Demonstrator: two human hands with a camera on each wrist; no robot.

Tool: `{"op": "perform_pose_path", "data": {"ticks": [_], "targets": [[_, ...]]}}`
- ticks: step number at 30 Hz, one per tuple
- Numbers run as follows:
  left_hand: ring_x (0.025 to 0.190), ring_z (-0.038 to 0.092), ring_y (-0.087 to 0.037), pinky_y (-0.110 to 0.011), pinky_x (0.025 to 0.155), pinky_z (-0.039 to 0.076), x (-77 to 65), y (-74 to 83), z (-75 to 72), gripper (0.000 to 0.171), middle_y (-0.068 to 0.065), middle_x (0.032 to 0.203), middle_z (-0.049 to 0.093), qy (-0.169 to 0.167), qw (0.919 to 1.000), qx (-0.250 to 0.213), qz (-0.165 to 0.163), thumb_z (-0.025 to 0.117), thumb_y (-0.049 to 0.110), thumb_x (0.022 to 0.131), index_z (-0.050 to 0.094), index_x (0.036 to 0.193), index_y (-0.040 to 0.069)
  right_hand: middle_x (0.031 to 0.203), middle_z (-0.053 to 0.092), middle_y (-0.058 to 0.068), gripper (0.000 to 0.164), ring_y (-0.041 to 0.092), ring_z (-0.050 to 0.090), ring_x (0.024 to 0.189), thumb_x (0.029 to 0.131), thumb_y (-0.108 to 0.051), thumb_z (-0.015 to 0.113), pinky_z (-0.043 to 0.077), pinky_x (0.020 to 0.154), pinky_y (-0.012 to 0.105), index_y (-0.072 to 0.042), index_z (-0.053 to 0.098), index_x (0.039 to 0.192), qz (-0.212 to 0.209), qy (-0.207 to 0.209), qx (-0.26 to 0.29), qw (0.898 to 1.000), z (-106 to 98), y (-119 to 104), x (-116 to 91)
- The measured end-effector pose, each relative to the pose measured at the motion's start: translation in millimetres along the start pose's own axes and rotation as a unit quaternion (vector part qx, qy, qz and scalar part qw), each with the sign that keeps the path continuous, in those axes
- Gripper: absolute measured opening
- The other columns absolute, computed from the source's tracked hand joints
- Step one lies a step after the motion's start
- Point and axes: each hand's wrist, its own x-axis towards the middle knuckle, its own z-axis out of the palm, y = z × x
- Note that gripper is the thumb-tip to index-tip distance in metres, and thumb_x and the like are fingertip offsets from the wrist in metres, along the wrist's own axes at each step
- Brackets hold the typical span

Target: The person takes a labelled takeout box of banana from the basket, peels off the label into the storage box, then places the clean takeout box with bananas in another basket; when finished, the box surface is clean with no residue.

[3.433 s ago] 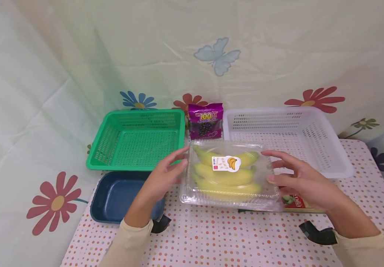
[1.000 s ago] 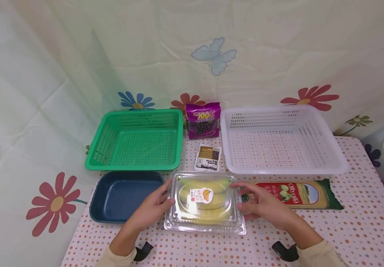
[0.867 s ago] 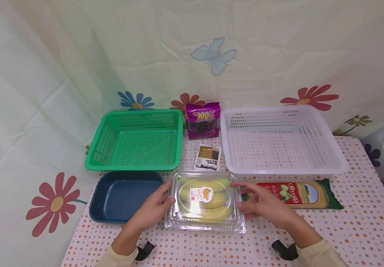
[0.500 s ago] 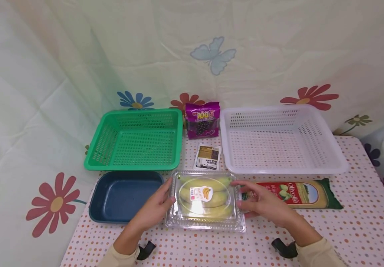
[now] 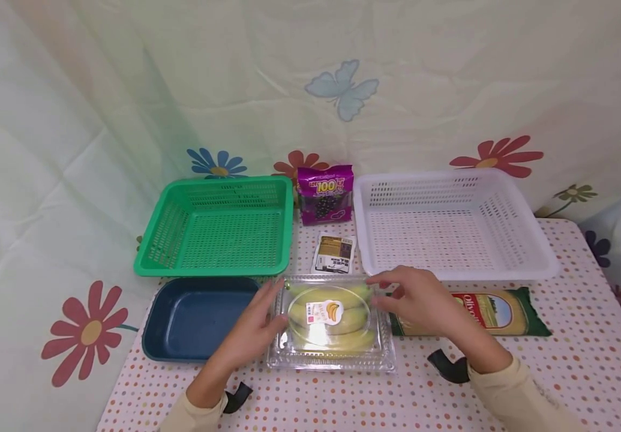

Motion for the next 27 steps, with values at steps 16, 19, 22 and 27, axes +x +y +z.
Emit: {"op": "perform_pose_path", "data": {"ticks": [16, 19, 22, 27], "targets": [[0.150, 0.026, -0.049, -0.066, 0.111, 0.040, 21.0, 6.7, 2.6, 0.102, -0.019, 0.171, 0.005, -0.055, 0.9947, 0.085, -0.022, 0.085, 0.049, 0.080, 0.029, 0.162, 0.029, 0.082, 0.072, -0.010, 0.019, 0.007, 0.064, 0.076, 0.083, -0.026, 0.085, 0.053, 0.076, 0.034, -0.017, 0.081, 0.100, -0.099, -0.144, -0.012, 0.984, 34.8, -38.8, 90.2], [0.152, 0.023, -0.048, -0.064, 0.111, 0.041, 20.4, 7.3, 4.4, 0.110, -0.016, 0.172, -0.002, -0.067, 0.9924, 0.101, -0.023, 0.088, 0.050, 0.075, 0.024, 0.163, 0.032, 0.076, 0.069, -0.011, 0.015, 0.004, 0.057, 0.067, 0.080, -0.023, 0.087, 0.049, 0.071, 0.029, -0.019, 0.081, 0.093, -0.106, -0.150, -0.022, 0.983, 43.0, -43.0, 97.6], [0.153, 0.021, -0.048, -0.065, 0.111, 0.041, 18.7, 6.7, 5.5, 0.111, -0.017, 0.172, -0.004, -0.070, 0.9919, 0.104, -0.022, 0.088, 0.049, 0.075, 0.021, 0.163, 0.034, 0.072, 0.067, -0.008, 0.013, 0.006, 0.055, 0.063, 0.076, -0.017, 0.088, 0.048, 0.060, 0.024, -0.019, 0.080, 0.086, -0.099, -0.155, -0.015, 0.983, 48.4, -48.6, 100.9], [0.154, 0.019, -0.047, -0.065, 0.112, 0.040, 17.7, 3.7, 8.2, 0.110, -0.016, 0.172, -0.004, -0.067, 0.9920, 0.106, -0.016, 0.087, 0.046, 0.077, 0.020, 0.164, 0.031, 0.066, 0.061, -0.007, 0.017, 0.009, 0.053, 0.060, 0.071, -0.014, 0.092, 0.046, 0.057, 0.025, -0.023, 0.079, 0.077, -0.049, -0.152, -0.017, 0.987, 55.1, -56.3, 100.6]]}}
